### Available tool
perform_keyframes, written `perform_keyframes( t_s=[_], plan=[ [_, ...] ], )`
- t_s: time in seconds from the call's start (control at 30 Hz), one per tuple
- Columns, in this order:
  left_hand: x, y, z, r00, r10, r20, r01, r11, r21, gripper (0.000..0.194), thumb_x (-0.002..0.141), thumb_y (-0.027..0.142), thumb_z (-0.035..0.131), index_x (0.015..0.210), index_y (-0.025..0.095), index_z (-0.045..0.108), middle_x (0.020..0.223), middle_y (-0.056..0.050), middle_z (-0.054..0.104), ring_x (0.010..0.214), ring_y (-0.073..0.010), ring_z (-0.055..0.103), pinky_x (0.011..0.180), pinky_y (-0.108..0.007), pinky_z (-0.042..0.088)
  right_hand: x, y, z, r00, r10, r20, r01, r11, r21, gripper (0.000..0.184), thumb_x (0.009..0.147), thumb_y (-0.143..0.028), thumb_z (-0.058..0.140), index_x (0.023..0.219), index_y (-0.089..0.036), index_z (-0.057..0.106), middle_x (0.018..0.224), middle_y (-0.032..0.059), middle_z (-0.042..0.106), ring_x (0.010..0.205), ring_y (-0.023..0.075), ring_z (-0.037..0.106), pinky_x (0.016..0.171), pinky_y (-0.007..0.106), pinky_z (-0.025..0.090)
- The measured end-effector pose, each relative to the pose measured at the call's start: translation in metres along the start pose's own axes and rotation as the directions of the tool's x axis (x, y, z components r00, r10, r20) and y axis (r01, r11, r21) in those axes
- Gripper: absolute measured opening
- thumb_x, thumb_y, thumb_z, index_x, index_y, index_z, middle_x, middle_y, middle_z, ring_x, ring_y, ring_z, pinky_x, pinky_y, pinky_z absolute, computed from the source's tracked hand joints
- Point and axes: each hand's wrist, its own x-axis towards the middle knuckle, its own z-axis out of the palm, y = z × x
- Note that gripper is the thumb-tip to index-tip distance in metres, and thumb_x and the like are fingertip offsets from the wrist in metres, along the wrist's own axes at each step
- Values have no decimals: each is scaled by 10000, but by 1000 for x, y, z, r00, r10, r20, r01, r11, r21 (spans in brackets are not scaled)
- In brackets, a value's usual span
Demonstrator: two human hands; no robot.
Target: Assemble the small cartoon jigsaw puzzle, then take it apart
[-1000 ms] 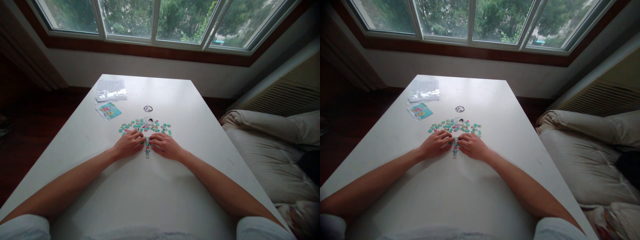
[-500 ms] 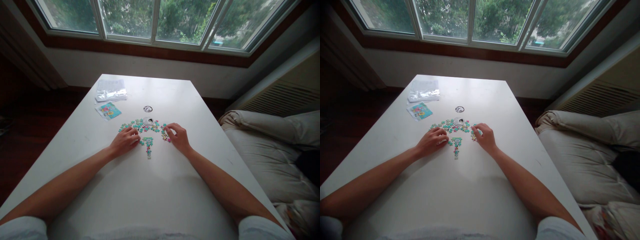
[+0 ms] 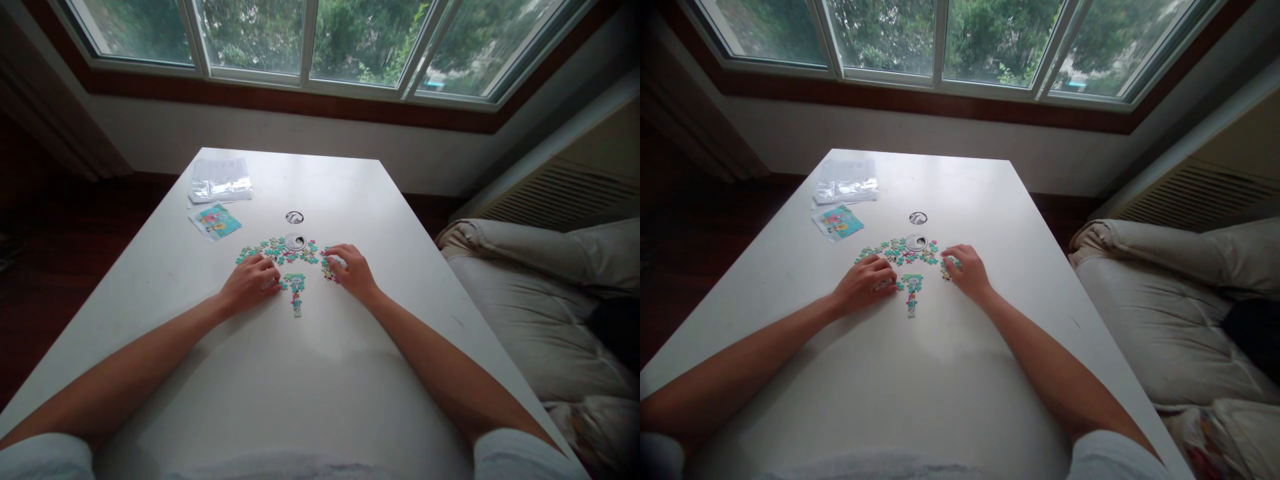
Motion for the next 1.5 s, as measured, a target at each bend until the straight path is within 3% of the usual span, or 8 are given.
perform_keyframes(
  t_s=[0.17, 0.37, 0.57, 0.77, 0.87, 1.03, 1.17, 1.5],
  plan=[
    [1, -1, 1, 1000, -10, 2, 10, 1000, -14, 122, 965, 280, 593, 933, 219, 694, 997, -58, 662, 980, -221, 555, 905, -373, 442, -7, 0, 9, 966, -138, 221, 174, 973, -151, 353, 977, -303, 568, 1318, -257, 647, 1417, 93, 597, 1368, 283, 474, 1135, 494, 413],
    [2, 0, 1, 1000, 14, 4, -14, 1000, -13, 160, 984, 262, 556, 937, 223, 704, 985, -59, 662, 955, -214, 550, 893, -370, 445, -11, -5, 11, 919, -136, 371, 238, 939, -247, 458, 995, -397, 563, 1440, -289, 553, 1611, 91, 396, 1528, 324, 268, 1200, 579, 307],
    [2, 1, 4, 1000, -15, 10, 16, 999, -32, 114, 936, 325, 643, 944, 232, 709, 1000, -56, 668, 977, -225, 553, 929, -390, 445, -7, -9, 7, 929, -177, 325, 250, 948, -199, 236, 1016, -335, 522, 1143, -264, 708, 1525, 64, 513, 1494, 282, 344, 1198, 521, 335],
    [2, 2, 6, 1000, -13, 3, 13, 999, -31, 115, 958, 269, 600, 954, 231, 708, 994, -56, 671, 973, -218, 553, 922, -382, 444, -10, -7, 13, 925, -148, 349, 233, 948, -216, 460, 994, -405, 562, 1435, -274, 552, 1586, 96, 435, 1507, 308, 318, 1204, 556, 317],
    [2, 1, 6, 1000, 2, -7, -2, 1000, -29, 144, 977, 240, 563, 977, 234, 707, 1009, -59, 674, 965, -215, 550, 906, -376, 440, -9, -6, 14, 931, -138, 337, 213, 957, -197, 366, 1004, -392, 541, 1347, -289, 618, 1564, 79, 467, 1501, 302, 328, 1195, 559, 328],
    [3, 4, 3, 998, 62, -6, -62, 996, -57, 177, 989, 221, 533, 1010, 245, 707, 1008, -51, 678, 946, -209, 541, 889, -372, 424, -6, -7, 11, 962, -146, 229, 175, 978, -113, 204, 1014, -325, 513, 1065, -271, 703, 1375, 74, 627, 1387, 260, 469, 1132, 501, 417],
    [3, 7, 0, 995, 100, 22, -98, 992, -81, 181, 993, 277, 537, 965, 243, 713, 980, -50, 671, 939, -207, 541, 875, -372, 416, -6, -4, 12, 973, -134, 185, 156, 982, -109, 195, 986, -334, 567, 1122, -272, 691, 1321, 83, 646, 1326, 262, 513, 1111, 487, 437],
    [4, 6, 1, 996, 88, 24, -86, 993, -87, 146, 964, 280, 562, 892, 227, 678, 968, -51, 672, 938, -211, 540, 877, -371, 424, -6, -8, 10, 963, -110, 245, 150, 977, -149, 185, 953, -344, 628, 1104, -288, 720, 1348, 83, 628, 1334, 278, 497, 1119, 495, 425]
  ],
)
